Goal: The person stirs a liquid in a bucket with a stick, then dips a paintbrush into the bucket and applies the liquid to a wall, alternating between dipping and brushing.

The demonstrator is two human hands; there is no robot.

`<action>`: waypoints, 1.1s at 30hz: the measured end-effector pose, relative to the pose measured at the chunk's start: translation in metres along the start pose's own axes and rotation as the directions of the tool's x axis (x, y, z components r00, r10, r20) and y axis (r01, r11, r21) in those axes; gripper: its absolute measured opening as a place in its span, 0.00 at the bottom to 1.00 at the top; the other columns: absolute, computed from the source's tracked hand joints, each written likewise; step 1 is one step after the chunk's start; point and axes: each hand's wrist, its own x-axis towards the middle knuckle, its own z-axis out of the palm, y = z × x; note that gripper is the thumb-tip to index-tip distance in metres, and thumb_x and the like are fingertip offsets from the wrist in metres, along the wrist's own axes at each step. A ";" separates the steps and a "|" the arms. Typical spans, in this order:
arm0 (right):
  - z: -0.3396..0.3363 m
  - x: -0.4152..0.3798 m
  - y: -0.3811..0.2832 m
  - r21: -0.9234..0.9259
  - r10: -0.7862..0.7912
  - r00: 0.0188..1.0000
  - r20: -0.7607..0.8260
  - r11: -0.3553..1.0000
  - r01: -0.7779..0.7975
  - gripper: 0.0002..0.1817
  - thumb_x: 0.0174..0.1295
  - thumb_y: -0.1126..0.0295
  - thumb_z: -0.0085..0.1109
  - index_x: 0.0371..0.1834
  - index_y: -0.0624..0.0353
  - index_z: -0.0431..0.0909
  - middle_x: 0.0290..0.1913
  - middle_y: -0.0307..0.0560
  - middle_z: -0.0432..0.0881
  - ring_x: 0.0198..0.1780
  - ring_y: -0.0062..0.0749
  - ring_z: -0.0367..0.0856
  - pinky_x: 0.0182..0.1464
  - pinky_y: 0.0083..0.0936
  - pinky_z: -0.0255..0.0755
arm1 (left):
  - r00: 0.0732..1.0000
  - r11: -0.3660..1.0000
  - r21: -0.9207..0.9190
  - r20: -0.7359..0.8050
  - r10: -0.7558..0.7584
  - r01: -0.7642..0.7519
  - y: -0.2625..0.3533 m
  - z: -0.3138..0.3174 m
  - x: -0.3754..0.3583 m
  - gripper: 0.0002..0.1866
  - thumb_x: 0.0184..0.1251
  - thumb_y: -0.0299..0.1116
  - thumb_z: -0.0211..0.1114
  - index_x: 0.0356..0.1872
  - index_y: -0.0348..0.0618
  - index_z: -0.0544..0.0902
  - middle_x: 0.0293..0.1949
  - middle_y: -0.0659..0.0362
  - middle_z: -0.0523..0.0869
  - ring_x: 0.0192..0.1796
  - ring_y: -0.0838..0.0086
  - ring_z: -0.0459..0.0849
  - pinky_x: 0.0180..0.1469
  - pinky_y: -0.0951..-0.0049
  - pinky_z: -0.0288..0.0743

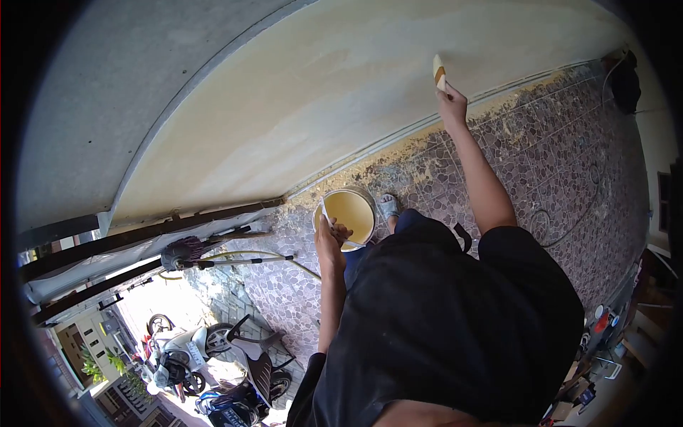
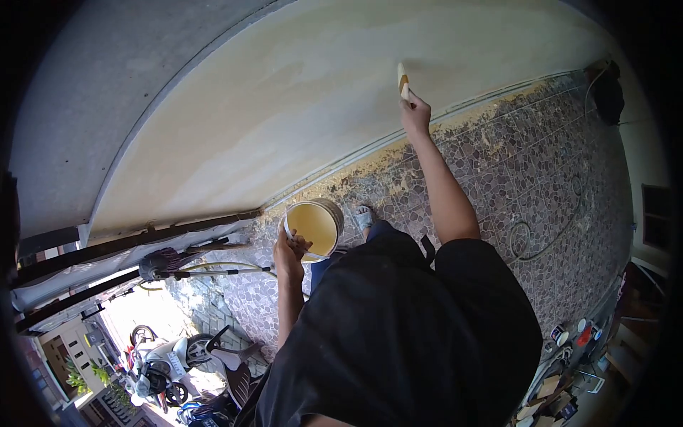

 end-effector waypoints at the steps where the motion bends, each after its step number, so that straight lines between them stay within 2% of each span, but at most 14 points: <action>1: -0.014 -0.004 -0.010 0.011 0.048 0.998 -0.027 0.999 -0.048 0.21 0.66 0.72 0.59 0.62 0.59 0.77 0.25 0.29 0.72 0.26 0.13 0.66 0.28 0.17 0.62 | 1.000 1.000 -0.014 0.008 0.002 -0.002 0.001 0.001 0.001 0.22 0.77 0.49 0.49 0.44 0.36 0.76 0.22 0.61 0.77 0.25 0.77 0.79 0.36 0.71 0.80; 2: -0.024 -0.010 -0.020 0.017 0.051 0.998 -0.027 0.999 -0.050 0.21 0.66 0.72 0.59 0.62 0.59 0.77 0.25 0.29 0.72 0.26 0.13 0.66 0.28 0.17 0.62 | 1.000 1.000 -0.010 0.006 0.006 -0.006 0.003 0.004 0.000 0.22 0.77 0.49 0.49 0.44 0.36 0.76 0.22 0.61 0.77 0.25 0.77 0.79 0.36 0.71 0.80; 4: -0.045 -0.036 -0.048 -0.028 0.150 0.919 0.366 0.988 -0.150 0.20 0.67 0.68 0.60 0.61 0.59 0.78 0.25 0.28 0.71 0.26 0.13 0.65 0.28 0.16 0.61 | 1.000 1.000 0.012 0.003 0.004 -0.004 0.008 0.009 -0.004 0.22 0.77 0.48 0.49 0.45 0.36 0.75 0.23 0.60 0.79 0.26 0.74 0.81 0.37 0.68 0.81; 6: -0.045 -0.070 -0.076 -0.171 0.214 0.869 0.446 0.973 -0.152 0.20 0.66 0.66 0.61 0.59 0.63 0.78 0.25 0.31 0.76 0.26 0.13 0.66 0.28 0.16 0.60 | 0.999 0.999 0.040 0.045 0.003 -0.005 0.014 0.010 -0.006 0.22 0.77 0.49 0.48 0.45 0.35 0.75 0.24 0.58 0.80 0.27 0.71 0.83 0.38 0.67 0.81; 8: -0.044 -0.091 -0.082 -0.311 0.211 0.606 0.767 0.948 0.064 0.17 0.66 0.71 0.58 0.56 0.67 0.79 0.32 0.38 0.83 0.28 0.18 0.78 0.35 0.19 0.72 | 0.995 0.998 0.053 0.095 0.011 -0.017 0.019 0.011 -0.007 0.23 0.77 0.50 0.47 0.46 0.35 0.75 0.25 0.57 0.82 0.28 0.69 0.84 0.38 0.67 0.81; 9: -0.041 -0.105 -0.093 -0.309 0.201 0.607 0.769 0.948 0.077 0.17 0.66 0.71 0.58 0.56 0.67 0.79 0.32 0.38 0.83 0.28 0.18 0.78 0.35 0.19 0.72 | 0.989 0.998 0.063 0.145 0.013 -0.023 0.021 0.011 -0.007 0.26 0.77 0.51 0.47 0.48 0.33 0.74 0.26 0.54 0.82 0.28 0.67 0.85 0.38 0.67 0.81; 11: -0.032 -0.140 -0.125 -0.275 0.198 0.395 0.897 0.950 0.147 0.17 0.63 0.71 0.60 0.51 0.72 0.79 0.38 0.47 0.87 0.35 0.23 0.84 0.41 0.23 0.76 | 0.981 0.998 0.056 0.192 0.026 -0.038 0.027 0.008 -0.012 0.28 0.76 0.53 0.47 0.50 0.30 0.73 0.27 0.52 0.83 0.29 0.65 0.86 0.37 0.67 0.81; 17: 0.016 -0.216 -0.178 -0.333 0.277 0.188 0.942 0.728 0.599 0.15 0.60 0.68 0.61 0.43 0.70 0.82 0.35 0.59 0.86 0.36 0.35 0.86 0.44 0.30 0.77 | 0.960 0.993 0.096 0.279 0.039 -0.069 0.054 0.010 -0.046 0.27 0.77 0.56 0.44 0.46 0.37 0.75 0.25 0.56 0.84 0.28 0.67 0.86 0.39 0.68 0.80; 23: 0.059 -0.291 -0.141 -0.279 0.284 0.171 0.943 0.400 0.873 0.08 0.56 0.74 0.56 0.37 0.62 0.81 0.39 0.56 0.85 0.44 0.49 0.84 0.47 0.37 0.77 | 0.939 0.987 0.130 0.342 0.043 -0.092 0.054 0.000 -0.065 0.31 0.76 0.59 0.42 0.46 0.36 0.75 0.24 0.55 0.83 0.26 0.67 0.85 0.34 0.70 0.78; 26: 0.069 -0.306 -0.098 -0.197 0.075 0.192 0.978 0.614 0.764 0.12 0.65 0.63 0.54 0.27 0.59 0.75 0.34 0.52 0.83 0.43 0.49 0.83 0.46 0.38 0.76 | 0.936 0.979 0.135 0.338 0.102 -0.155 0.050 -0.007 -0.076 0.35 0.74 0.62 0.43 0.47 0.31 0.74 0.23 0.52 0.82 0.24 0.64 0.85 0.28 0.71 0.75; 27: 0.072 -0.309 -0.104 -0.144 0.116 0.099 0.988 0.492 0.858 0.07 0.62 0.72 0.51 0.35 0.60 0.80 0.40 0.55 0.84 0.48 0.44 0.83 0.51 0.31 0.76 | 0.937 0.972 0.171 0.336 0.094 -0.159 0.045 -0.013 -0.072 0.35 0.74 0.62 0.42 0.46 0.31 0.75 0.23 0.52 0.82 0.24 0.64 0.85 0.26 0.71 0.74; 31: 0.085 -0.312 -0.066 -0.035 0.037 0.017 0.999 0.558 0.829 0.10 0.66 0.71 0.47 0.41 0.62 0.77 0.38 0.52 0.84 0.44 0.40 0.84 0.47 0.28 0.78 | 0.925 0.946 0.248 0.363 0.109 -0.209 0.024 -0.030 -0.060 0.35 0.75 0.62 0.40 0.42 0.32 0.76 0.23 0.51 0.83 0.23 0.65 0.84 0.22 0.71 0.69; 32: 0.091 -0.308 -0.038 -0.199 0.186 0.081 0.979 0.959 0.201 0.11 0.67 0.72 0.44 0.43 0.63 0.76 0.36 0.52 0.83 0.42 0.39 0.83 0.44 0.29 0.78 | 0.929 0.949 0.242 0.355 0.106 -0.201 0.022 -0.031 -0.061 0.35 0.75 0.62 0.40 0.42 0.32 0.76 0.23 0.51 0.83 0.23 0.65 0.84 0.22 0.71 0.69; 33: 0.095 -0.306 -0.020 -0.279 0.346 0.023 0.938 0.792 -0.544 0.11 0.69 0.72 0.42 0.45 0.65 0.74 0.34 0.51 0.81 0.39 0.37 0.83 0.42 0.30 0.79 | 0.934 0.955 0.233 0.346 0.094 -0.183 0.020 -0.031 -0.063 0.35 0.75 0.62 0.39 0.40 0.32 0.77 0.23 0.51 0.83 0.23 0.65 0.84 0.23 0.71 0.70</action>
